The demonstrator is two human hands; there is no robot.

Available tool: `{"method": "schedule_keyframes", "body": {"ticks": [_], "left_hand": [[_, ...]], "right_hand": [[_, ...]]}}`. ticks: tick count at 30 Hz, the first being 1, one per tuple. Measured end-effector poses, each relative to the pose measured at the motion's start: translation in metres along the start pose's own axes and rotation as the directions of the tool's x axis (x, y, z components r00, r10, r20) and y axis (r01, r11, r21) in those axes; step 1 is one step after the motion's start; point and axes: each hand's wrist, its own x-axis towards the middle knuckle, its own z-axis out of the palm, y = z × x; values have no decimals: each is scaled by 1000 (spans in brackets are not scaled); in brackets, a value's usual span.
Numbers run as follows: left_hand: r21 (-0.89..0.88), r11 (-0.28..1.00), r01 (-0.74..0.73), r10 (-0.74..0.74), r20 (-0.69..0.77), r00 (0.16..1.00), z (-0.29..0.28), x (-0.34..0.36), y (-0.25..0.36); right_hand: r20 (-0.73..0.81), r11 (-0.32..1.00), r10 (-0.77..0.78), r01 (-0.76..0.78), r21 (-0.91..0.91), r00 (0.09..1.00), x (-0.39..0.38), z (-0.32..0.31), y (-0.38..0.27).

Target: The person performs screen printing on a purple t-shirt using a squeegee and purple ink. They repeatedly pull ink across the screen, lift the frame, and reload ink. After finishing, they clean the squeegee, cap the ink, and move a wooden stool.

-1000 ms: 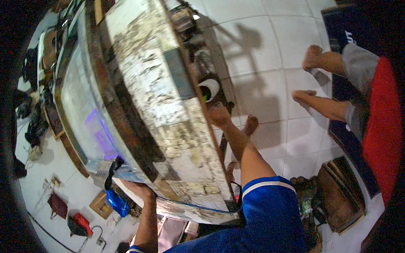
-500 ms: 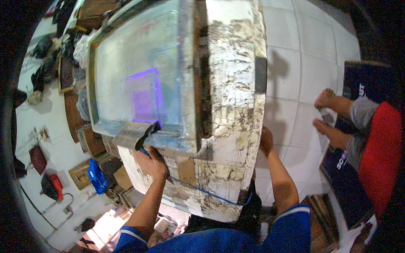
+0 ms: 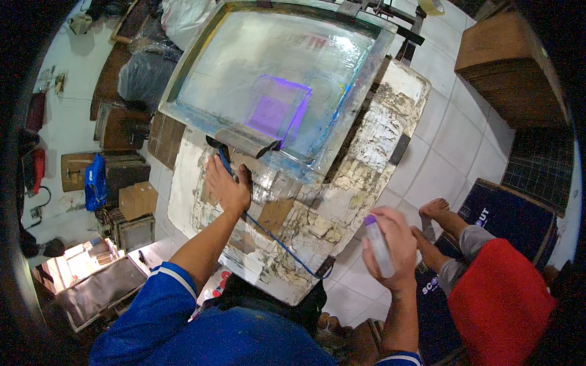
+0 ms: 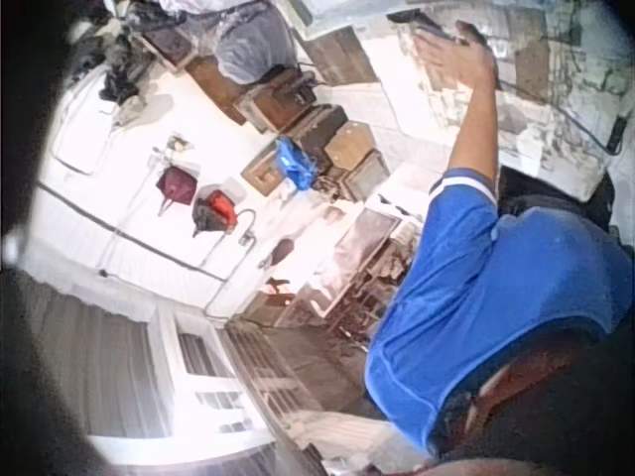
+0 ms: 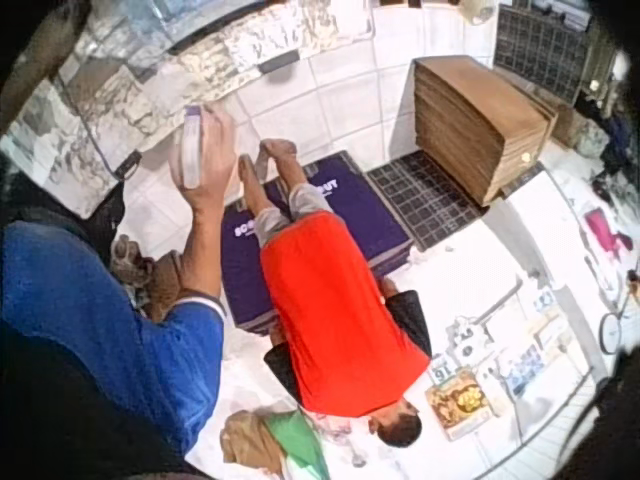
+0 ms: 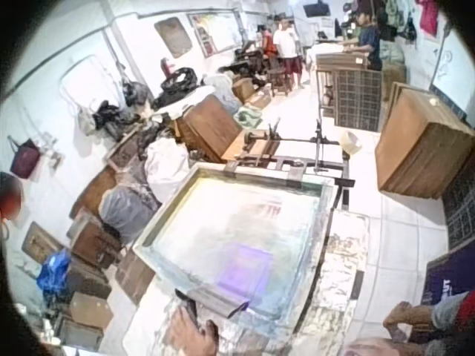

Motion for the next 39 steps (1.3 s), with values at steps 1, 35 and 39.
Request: {"method": "schedule_keyframes", "body": {"ticks": [1, 35, 39], "left_hand": [[-5, 1000, 7, -7, 4, 1000, 0, 0, 1], [-13, 1000, -19, 19, 6, 1000, 9, 0, -4], [-15, 999, -30, 30, 5, 1000, 12, 0, -6]], "right_hand": [[2, 998, -37, 37, 43, 999, 8, 4, -8], [-201, 944, 43, 27, 330, 979, -17, 23, 14], [-337, 974, 228, -221, 59, 913, -55, 19, 48]]}}
